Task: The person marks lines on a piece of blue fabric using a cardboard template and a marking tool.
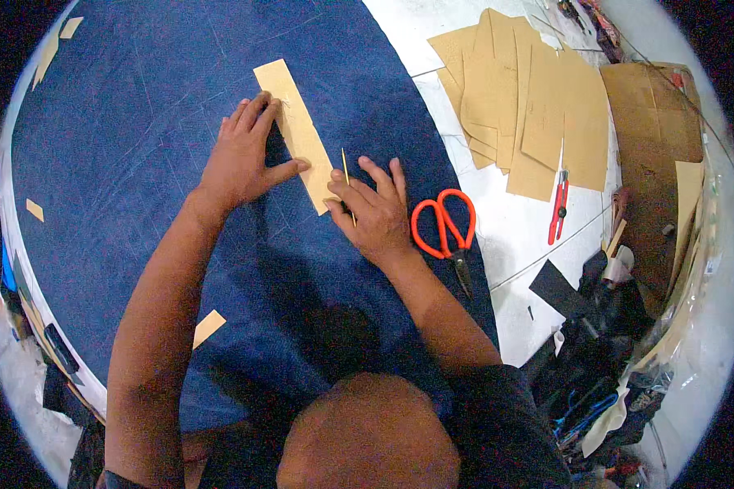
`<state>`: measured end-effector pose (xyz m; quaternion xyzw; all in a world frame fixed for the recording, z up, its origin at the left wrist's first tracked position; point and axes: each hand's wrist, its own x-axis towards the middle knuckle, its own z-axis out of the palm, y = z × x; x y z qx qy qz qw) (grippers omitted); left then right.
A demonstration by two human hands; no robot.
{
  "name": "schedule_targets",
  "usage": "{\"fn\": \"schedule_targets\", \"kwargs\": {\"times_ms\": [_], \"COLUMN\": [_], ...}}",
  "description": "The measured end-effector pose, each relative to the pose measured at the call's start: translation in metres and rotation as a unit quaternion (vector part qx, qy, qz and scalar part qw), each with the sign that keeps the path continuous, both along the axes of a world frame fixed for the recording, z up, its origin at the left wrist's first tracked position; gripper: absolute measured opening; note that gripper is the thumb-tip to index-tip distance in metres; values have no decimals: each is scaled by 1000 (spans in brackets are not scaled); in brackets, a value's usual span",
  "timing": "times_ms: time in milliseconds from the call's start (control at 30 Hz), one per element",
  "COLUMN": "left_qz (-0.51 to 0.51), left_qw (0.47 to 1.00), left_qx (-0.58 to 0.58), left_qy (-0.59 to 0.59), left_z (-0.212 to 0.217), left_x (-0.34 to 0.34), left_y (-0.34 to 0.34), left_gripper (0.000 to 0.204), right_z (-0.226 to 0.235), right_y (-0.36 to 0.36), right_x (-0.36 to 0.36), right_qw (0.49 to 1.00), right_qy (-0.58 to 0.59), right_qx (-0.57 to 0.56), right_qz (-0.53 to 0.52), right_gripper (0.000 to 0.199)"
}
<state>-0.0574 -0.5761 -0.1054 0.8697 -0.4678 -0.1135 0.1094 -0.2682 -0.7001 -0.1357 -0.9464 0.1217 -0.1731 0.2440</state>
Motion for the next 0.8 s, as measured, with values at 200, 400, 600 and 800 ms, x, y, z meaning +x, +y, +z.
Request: {"fn": "schedule_targets", "kwargs": {"times_ms": [200, 400, 600, 800], "left_qz": [1, 2, 33, 37], "left_qw": [999, 997, 993, 990], "left_qx": [42, 81, 112, 134], "left_qy": [-5, 2, -1, 23], "left_z": [7, 20, 23, 25], "left_x": [-4, -4, -5, -6], "left_y": [-1, -14, -14, -23], "left_gripper": [115, 116, 117, 117], "right_z": [3, 28, 35, 14], "right_y": [2, -22, -31, -48], "right_x": [2, 32, 143, 196], "right_qw": [1000, 986, 955, 959], "right_qy": [-2, -64, -126, -45], "right_qx": [2, 137, 269, 275], "right_qz": [3, -67, 3, 56], "right_gripper": [29, 32, 27, 30]}}
